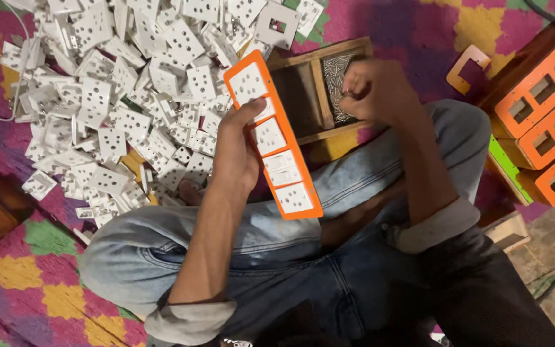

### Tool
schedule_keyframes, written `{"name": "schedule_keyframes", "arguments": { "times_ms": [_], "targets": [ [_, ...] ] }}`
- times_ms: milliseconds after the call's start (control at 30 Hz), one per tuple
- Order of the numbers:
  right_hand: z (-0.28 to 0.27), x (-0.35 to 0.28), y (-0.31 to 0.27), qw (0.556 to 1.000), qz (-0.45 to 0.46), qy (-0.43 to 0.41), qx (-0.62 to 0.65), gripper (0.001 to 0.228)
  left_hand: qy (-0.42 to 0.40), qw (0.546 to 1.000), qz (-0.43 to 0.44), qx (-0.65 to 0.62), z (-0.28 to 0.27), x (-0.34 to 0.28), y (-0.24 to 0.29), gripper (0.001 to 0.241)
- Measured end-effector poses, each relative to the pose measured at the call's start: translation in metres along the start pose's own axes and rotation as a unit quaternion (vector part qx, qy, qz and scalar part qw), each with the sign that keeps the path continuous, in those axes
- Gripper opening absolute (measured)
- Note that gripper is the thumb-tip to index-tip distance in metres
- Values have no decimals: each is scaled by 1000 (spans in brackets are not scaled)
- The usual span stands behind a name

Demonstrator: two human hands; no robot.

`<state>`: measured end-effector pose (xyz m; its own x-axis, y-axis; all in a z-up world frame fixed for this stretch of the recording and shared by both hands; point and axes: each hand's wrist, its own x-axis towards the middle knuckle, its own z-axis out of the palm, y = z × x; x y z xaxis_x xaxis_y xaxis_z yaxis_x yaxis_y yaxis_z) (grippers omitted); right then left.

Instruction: The person sits on the floor and assembles electrical sockets by inserting white plastic socket units into an orange multi-socket frame. They repeatedly pick up small metal pins from a wooden box and insert them into the back of the socket units to secure them in place.

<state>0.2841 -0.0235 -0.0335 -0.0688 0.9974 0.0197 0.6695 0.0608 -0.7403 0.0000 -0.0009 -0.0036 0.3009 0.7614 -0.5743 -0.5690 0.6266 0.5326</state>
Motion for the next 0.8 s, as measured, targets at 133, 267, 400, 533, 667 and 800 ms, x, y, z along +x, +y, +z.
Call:
{"name": "schedule_keyframes", "arguments": {
  "times_ms": [133, 267, 400, 533, 667, 800],
  "targets": [
    [-5, 2, -4, 998, 7, 38, 41, 17, -16, 1000, -4, 4, -1, 2, -1, 24],
    [-5, 2, -8, 995, -32, 78, 52, 15, -9, 1000, 1, 8, 0, 2, 0, 24],
    [-3, 0, -8, 987, -22, 97, 129, 13, -15, 1000, 3, 11, 0, 1, 0, 24],
    [-3, 2, -3, 978, -36, 95, 181, 14, -8, 1000, -4, 11, 1, 0, -1, 24],
    [-6, 4, 1, 935, -27, 52, 349, 10, -11, 1000, -2, 14, 1, 0, 0, 24],
    [-9, 3, 2, 933, 27, 35, 356, 9, -30, 999, 12, 19, -1, 0, -2, 22]
  ]
}}
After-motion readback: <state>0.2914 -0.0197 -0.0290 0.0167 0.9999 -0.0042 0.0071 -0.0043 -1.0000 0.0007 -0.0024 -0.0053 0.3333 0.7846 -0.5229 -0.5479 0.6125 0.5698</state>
